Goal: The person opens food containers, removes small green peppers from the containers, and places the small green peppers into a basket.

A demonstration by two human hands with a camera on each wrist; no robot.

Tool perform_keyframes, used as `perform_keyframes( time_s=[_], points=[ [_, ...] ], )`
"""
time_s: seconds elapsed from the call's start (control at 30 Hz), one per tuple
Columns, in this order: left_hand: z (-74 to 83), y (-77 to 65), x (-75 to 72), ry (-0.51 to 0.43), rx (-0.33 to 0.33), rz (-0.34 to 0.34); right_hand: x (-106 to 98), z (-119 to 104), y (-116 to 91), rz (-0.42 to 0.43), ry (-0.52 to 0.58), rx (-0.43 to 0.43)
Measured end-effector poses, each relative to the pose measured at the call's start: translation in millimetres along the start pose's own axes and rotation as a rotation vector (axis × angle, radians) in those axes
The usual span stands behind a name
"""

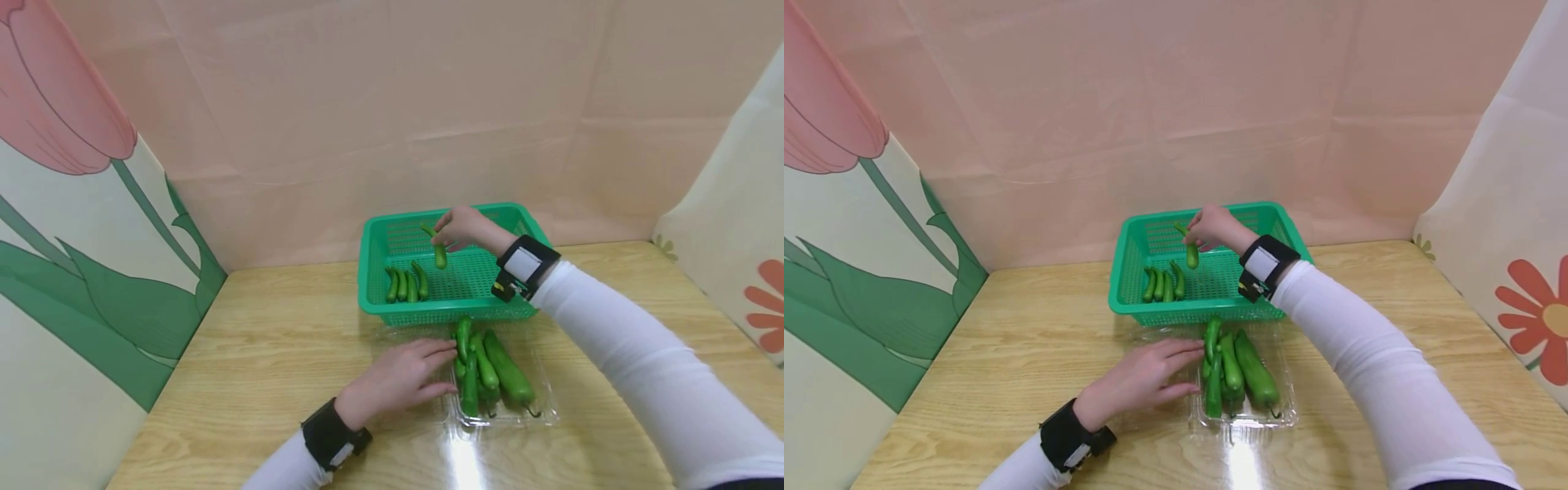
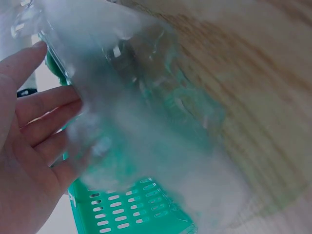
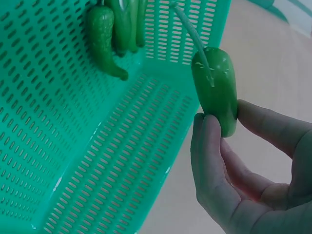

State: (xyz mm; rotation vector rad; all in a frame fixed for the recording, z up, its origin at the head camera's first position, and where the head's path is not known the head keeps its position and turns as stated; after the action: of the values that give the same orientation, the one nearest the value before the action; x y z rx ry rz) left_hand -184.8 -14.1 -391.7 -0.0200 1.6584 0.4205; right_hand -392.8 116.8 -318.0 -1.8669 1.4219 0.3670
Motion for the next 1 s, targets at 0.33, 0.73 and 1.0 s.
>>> perform_keyframes(
  time_s=[0.33,0.73,1.0],
  points=[
    [-0.2,0.5,1.3,-0.013,-0.004,0.000,2,2,18,0.024,-0.032,0.050],
    [0.3,1.2,0.4,-0.013,0.006,0.010,3,5,33,0.031,-0.072,0.077],
    [1.0,0.6,-1.0,0.002,0.005,0.007,7,22,59,0.011,-0.089,0.151]
  ],
)
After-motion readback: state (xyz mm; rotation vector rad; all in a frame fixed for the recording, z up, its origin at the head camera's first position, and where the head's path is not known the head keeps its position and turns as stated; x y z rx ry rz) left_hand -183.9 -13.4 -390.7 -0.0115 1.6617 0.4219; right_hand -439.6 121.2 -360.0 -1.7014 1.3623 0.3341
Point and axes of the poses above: each hand's wrist, its own y-axis towards the middle knuckle, its own x-axis out of the palm, z = x × y, the point moved 6 cm from there along y, towards the middle knuckle, and after that the axes turned 11 degrees about x, right-handed, at the moved point
